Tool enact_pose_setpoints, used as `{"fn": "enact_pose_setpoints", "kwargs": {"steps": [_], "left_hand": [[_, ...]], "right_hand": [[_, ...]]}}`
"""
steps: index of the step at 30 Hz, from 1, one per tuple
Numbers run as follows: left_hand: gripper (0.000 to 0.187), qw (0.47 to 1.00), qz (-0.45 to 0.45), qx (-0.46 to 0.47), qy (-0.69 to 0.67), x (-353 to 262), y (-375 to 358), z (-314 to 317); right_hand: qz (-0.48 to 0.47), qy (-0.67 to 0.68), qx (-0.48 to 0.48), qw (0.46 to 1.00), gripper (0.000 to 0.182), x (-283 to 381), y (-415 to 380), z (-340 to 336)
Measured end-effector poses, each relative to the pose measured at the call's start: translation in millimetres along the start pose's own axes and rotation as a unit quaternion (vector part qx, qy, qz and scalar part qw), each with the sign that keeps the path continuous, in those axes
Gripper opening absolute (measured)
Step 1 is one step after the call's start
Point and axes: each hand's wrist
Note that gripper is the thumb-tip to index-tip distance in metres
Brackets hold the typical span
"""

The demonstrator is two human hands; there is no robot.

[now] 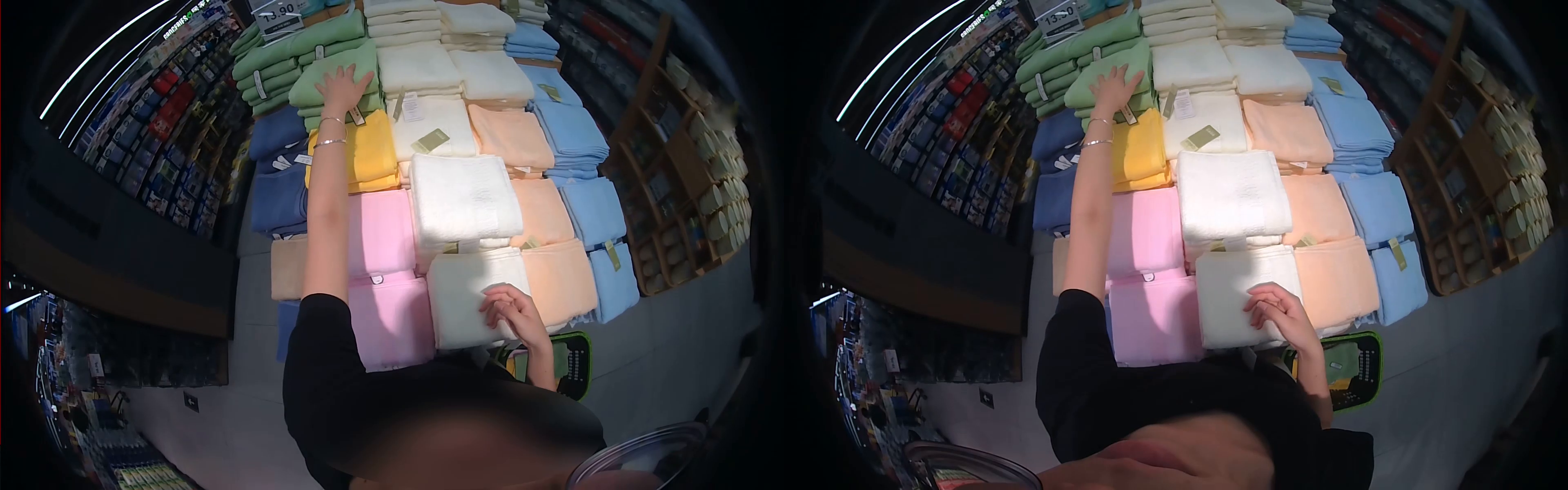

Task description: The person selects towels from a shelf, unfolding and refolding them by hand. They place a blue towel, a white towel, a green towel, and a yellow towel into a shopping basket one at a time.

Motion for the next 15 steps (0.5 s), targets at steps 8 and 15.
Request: {"fn": "enact_pose_setpoints", "kwargs": {"steps": [8,15], "left_hand": [[0.085,0.990,0.043,0.014,0.132,-0.5,-2.4,-1.7],[0.040,0.958,0.065,-0.158,0.230,1.0,8.5,37.5]], "right_hand": [[-0.007,-0.009,-0.014,1.000,0.021,-1.0,-4.6,0.5],[-0.018,0.009,-0.001,1.000,0.021,-4.7,-4.6,-1.6]]}}
Point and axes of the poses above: each hand's wrist, its own y-axis towards the middle knuckle, its own z-axis out of the palm, x = y × z, and after that the axes turned 5 degrees about y, right-handed
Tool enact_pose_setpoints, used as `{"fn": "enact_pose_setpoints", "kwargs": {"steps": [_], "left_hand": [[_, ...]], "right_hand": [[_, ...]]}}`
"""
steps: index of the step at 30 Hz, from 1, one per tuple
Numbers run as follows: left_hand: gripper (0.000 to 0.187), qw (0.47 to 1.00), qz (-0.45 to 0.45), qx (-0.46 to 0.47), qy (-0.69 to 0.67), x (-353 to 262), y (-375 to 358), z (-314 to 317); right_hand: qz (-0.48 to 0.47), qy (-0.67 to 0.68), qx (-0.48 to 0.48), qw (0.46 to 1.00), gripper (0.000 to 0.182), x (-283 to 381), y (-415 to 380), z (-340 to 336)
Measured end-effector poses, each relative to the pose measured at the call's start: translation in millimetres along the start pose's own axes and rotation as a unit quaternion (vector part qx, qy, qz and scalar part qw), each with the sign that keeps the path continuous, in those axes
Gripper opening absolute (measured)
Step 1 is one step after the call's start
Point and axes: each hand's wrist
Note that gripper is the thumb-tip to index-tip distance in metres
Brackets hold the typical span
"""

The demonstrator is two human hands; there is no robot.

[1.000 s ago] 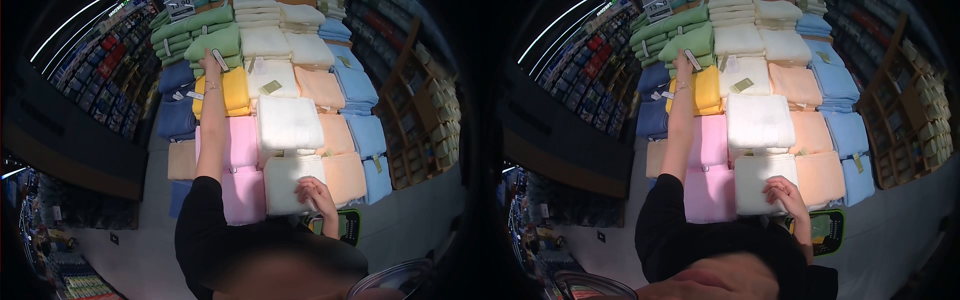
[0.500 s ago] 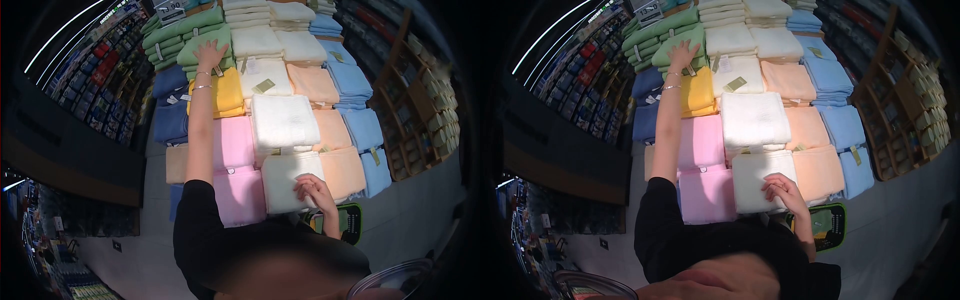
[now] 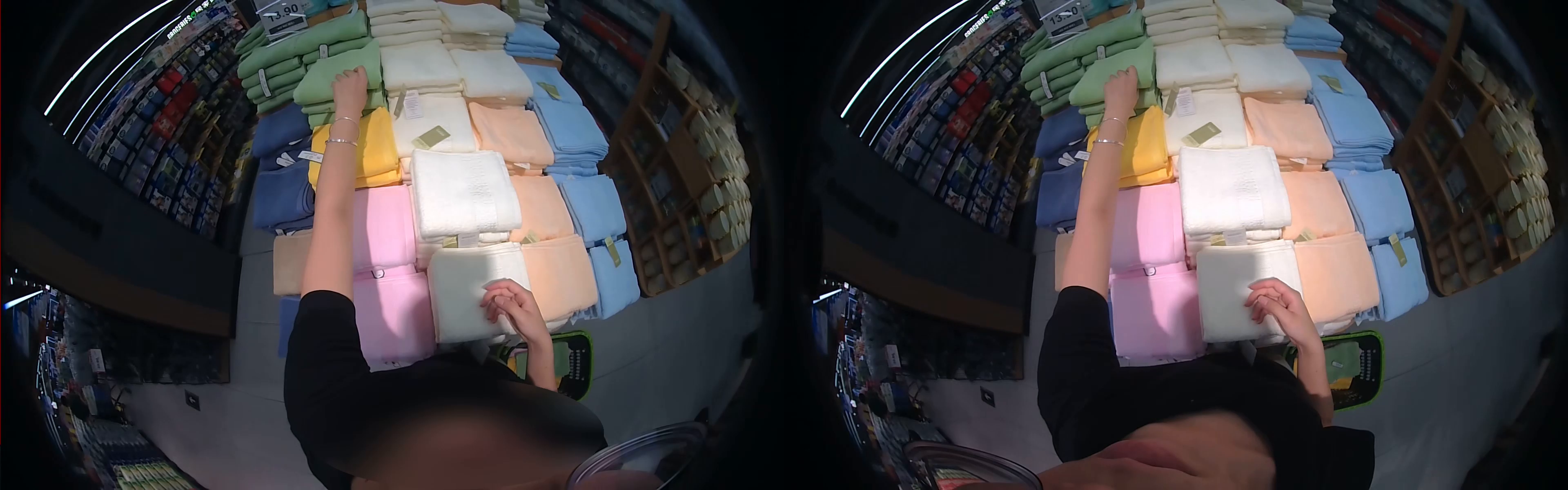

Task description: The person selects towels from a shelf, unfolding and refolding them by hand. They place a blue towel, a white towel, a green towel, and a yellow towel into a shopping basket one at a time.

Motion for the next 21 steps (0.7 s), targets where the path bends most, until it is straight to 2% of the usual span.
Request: {"fn": "enact_pose_setpoints", "kwargs": {"steps": [3,5,7,8,10,13,15,17,19,21], "left_hand": [[0.030,0.979,-0.080,-0.067,-0.176,33.5,10.8,-56.1],[0.029,0.948,-0.202,-0.079,-0.235,55.2,22.5,-106.3],[0.031,0.898,-0.245,-0.186,-0.316,81.1,40.7,-109.3],[0.032,0.835,-0.265,-0.208,-0.435,90.6,50.3,-105.6],[0.035,0.663,-0.293,-0.239,-0.647,100.4,62.6,-100.5],[0.043,0.442,-0.388,-0.166,-0.792,92.0,52.3,-83.7],[0.046,0.328,-0.456,-0.135,-0.816,86.9,46.4,-23.3],[0.050,0.328,-0.478,-0.078,-0.811,74.2,12.5,21.0],[0.052,0.304,-0.540,-0.064,-0.782,59.3,-16.0,16.6],[0.056,0.256,-0.531,-0.040,-0.807,62.3,-10.0,17.2]], "right_hand": [[0.005,-0.002,-0.003,1.000,0.022,0.2,-1.1,-0.5],[0.006,0.005,-0.006,1.000,0.022,-2.4,-2.2,-2.7],[0.005,0.009,-0.005,1.000,0.022,-3.1,-1.3,-3.3],[0.004,0.008,-0.002,1.000,0.022,-2.4,-1.0,-2.5],[0.001,0.006,0.000,1.000,0.022,-2.4,-0.8,-2.2],[-0.004,0.003,0.001,1.000,0.022,-3.3,-1.1,-1.9],[-0.005,0.004,-0.004,1.000,0.022,-3.8,-3.0,-2.4],[-0.008,0.005,-0.009,1.000,0.022,-5.0,-5.1,-2.0],[-0.011,0.006,-0.014,1.000,0.023,-5.0,-6.7,-3.3],[-0.010,0.011,-0.016,1.000,0.023,-6.2,-7.7,-3.7]]}}
Point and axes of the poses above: each hand's wrist, its own y-axis towards the middle knuckle, its own z-axis out of the palm, x = y × z, and after that the axes turned 5 degrees about y, right-handed
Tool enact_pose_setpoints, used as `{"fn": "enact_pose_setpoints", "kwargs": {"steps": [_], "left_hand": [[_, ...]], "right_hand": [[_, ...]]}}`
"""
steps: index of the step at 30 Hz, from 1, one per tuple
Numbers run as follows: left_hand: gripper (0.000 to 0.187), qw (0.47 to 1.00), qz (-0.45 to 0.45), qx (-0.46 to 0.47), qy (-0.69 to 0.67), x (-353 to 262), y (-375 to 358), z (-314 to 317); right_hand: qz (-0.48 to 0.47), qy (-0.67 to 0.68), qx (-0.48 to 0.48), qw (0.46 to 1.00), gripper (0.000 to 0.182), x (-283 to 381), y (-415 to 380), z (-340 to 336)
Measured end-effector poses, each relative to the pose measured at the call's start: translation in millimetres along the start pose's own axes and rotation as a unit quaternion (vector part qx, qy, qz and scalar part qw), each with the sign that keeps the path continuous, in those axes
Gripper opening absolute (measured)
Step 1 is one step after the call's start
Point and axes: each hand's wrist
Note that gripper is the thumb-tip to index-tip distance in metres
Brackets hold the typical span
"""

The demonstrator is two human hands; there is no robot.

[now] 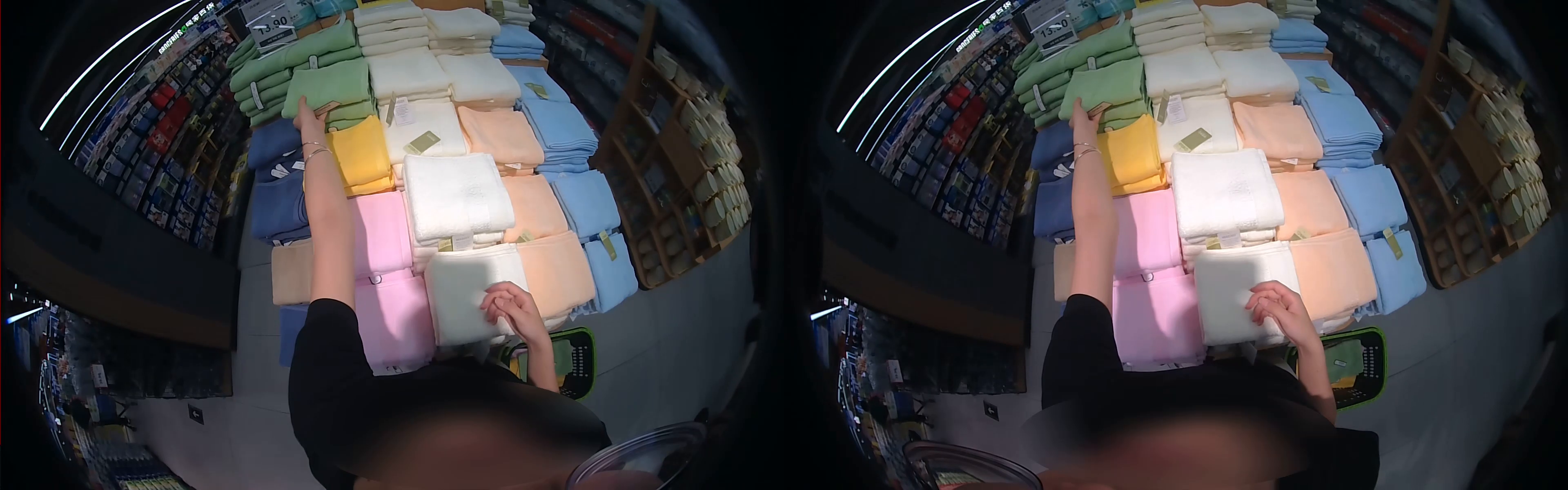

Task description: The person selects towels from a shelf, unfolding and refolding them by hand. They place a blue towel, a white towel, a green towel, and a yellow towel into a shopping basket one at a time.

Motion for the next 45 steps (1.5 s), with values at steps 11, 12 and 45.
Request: {"fn": "enact_pose_setpoints", "kwargs": {"steps": [11,12,45], "left_hand": [[0.069,0.998,-0.035,0.046,-0.004,13.0,-0.8,21.8],[0.068,0.997,-0.027,0.059,-0.037,14.7,3.1,24.8],[0.019,0.892,0.065,0.233,0.382,-12.4,-123.9,-113.5]], "right_hand": [[-0.001,-0.011,-0.013,1.000,0.022,-0.4,3.2,5.7],[-0.002,-0.012,-0.019,1.000,0.021,0.1,2.2,6.9],[-0.661,-0.272,0.155,0.682,0.024,105.4,-43.0,222.6]]}}
Point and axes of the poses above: each hand's wrist, its own y-axis towards the middle knuckle, its own z-axis out of the palm, x = y × z, and after that the axes turned 5 degrees about y, right-handed
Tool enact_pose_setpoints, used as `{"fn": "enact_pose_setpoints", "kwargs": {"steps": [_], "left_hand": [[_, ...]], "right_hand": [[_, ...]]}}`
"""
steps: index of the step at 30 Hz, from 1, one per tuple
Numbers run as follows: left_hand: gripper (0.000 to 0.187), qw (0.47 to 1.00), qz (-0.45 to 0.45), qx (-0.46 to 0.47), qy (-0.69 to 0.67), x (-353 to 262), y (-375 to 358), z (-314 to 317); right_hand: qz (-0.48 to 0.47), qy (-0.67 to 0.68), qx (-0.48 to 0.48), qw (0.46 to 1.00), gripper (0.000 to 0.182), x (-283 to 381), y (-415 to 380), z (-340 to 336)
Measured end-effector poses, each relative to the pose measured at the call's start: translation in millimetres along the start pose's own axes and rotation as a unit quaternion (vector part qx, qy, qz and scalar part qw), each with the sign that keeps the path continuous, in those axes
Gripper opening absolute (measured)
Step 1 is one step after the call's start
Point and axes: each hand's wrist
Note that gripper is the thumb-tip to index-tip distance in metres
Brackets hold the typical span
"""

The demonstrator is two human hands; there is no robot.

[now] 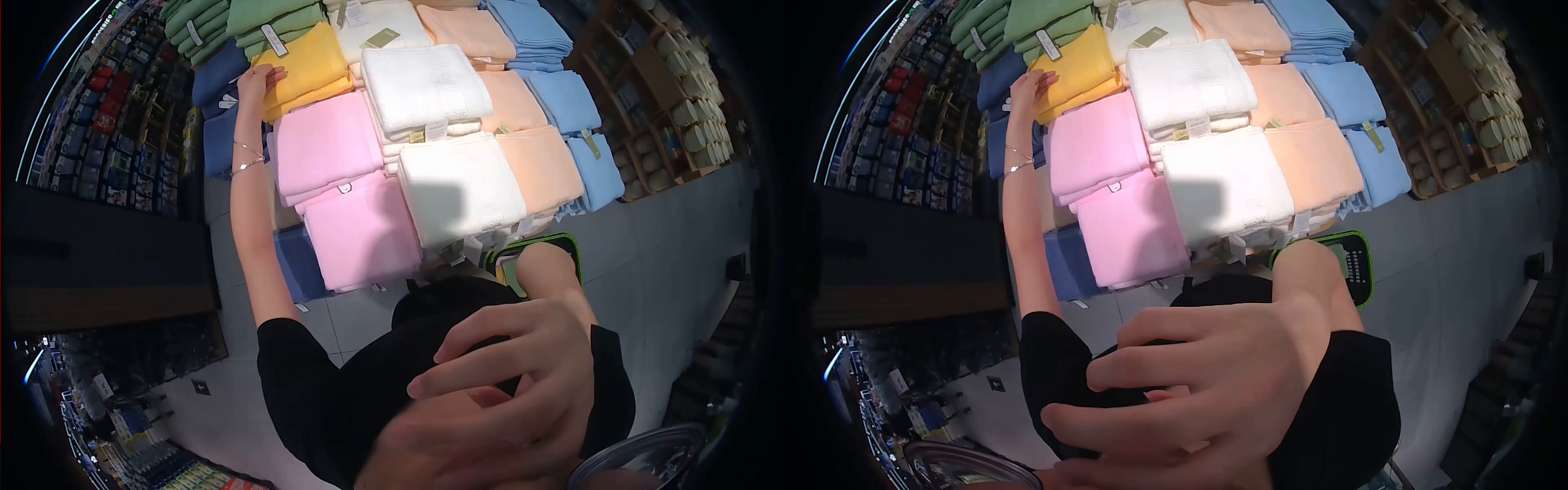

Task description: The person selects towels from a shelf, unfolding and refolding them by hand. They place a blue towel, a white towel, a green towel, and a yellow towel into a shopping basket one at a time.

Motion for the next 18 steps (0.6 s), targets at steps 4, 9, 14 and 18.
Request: {"fn": "enact_pose_setpoints", "kwargs": {"steps": [4,9,14,18], "left_hand": [[0.019,0.994,0.049,-0.038,0.090,3.0,-76.4,-8.1],[0.021,0.979,0.033,0.002,0.202,6.0,-98.9,-28.3],[0.029,0.940,0.113,-0.045,0.317,-23.0,-44.9,-34.7],[0.038,0.818,0.231,-0.152,0.505,-69.7,24.0,-15.3]], "right_hand": [[-0.038,0.039,0.023,0.998,0.014,2.6,7.4,18.3],[0.025,0.125,0.049,0.991,0.016,17.1,10.0,36.5],[0.041,0.009,0.045,0.998,0.015,25.5,37.0,17.6],[0.104,0.047,0.010,0.993,0.009,10.4,50.1,15.8]]}}
Point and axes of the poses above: each hand's wrist, its own y-axis towards the middle knuckle, its own z-axis out of the palm, x = y × z, and after that the axes turned 5 degrees about y, right-handed
